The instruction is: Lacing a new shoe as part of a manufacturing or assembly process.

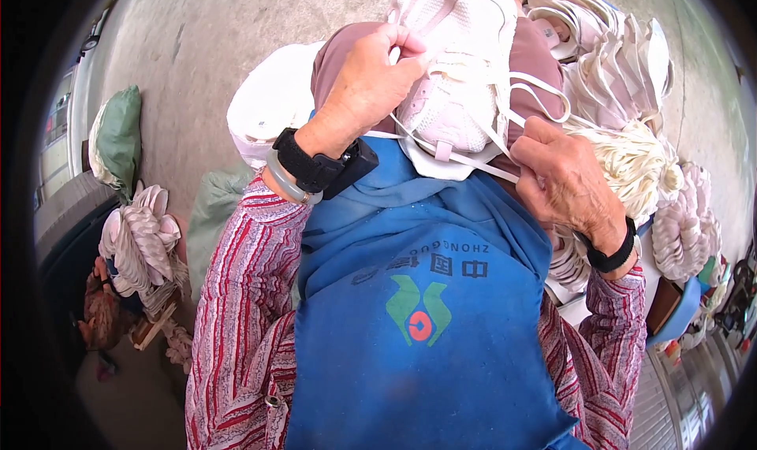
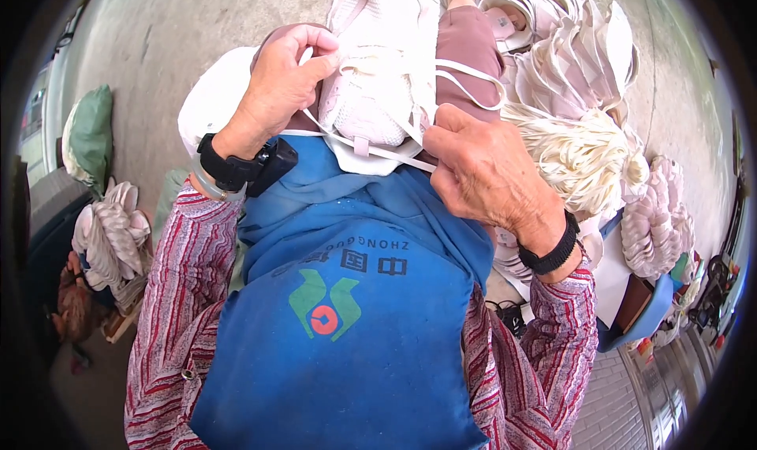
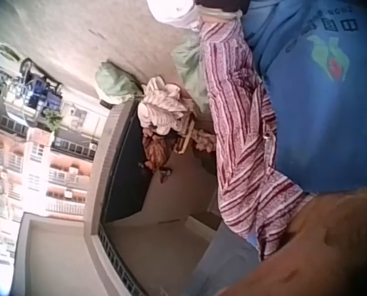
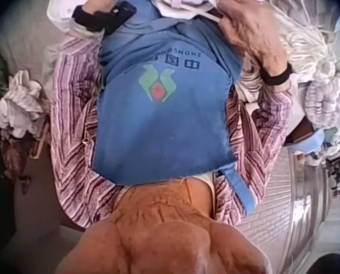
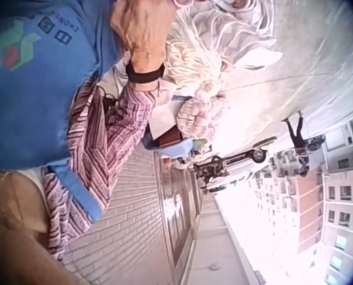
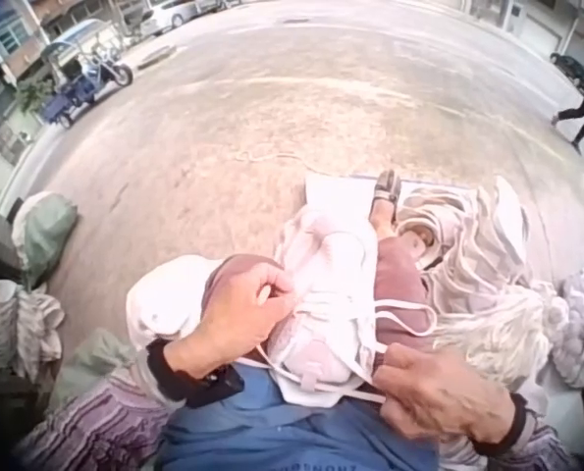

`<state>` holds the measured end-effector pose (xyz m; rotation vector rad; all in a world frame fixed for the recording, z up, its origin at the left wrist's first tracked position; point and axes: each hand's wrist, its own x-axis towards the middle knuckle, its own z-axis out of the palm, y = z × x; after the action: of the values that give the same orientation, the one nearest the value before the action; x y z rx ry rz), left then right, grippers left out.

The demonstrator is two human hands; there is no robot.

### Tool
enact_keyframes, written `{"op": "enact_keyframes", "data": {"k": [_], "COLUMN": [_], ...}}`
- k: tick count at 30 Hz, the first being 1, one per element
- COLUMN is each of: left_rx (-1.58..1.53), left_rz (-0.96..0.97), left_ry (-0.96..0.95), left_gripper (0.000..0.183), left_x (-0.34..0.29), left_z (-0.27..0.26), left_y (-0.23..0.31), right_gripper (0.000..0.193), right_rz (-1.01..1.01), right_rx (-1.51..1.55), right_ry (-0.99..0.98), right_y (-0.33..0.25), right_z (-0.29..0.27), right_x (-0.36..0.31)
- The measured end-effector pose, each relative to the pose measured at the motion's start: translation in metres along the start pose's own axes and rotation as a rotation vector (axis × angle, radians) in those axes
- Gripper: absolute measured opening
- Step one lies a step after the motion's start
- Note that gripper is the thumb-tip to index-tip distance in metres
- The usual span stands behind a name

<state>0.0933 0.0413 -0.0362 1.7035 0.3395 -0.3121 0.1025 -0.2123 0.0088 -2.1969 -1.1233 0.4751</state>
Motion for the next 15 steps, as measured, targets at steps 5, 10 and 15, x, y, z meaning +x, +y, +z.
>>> {"op": "enact_keyframes", "data": {"k": [5, 10, 15], "left_rx": [0.062, 0.358, 0.256], "left_rz": [0.052, 0.337, 0.019], "left_ry": [0.003, 0.017, -0.003], "left_gripper": [0.016, 0.016, 0.022], "left_x": [-0.012, -0.006, -0.007], "left_z": [-0.004, -0.001, -0.002], "left_y": [0.003, -0.01, 0.001], "right_gripper": [0.007, 0.007, 0.013], "right_rz": [0.033, 0.017, 0.048], "right_rx": [0.232, 0.057, 0.0], "right_ry": [-0.005, -0.02, 0.175], "right_y": [-0.001, 0.004, 0.002], "right_z": [-0.014, -0.003, 0.014], "right_x": [-0.003, -0.002, 0.004]}}
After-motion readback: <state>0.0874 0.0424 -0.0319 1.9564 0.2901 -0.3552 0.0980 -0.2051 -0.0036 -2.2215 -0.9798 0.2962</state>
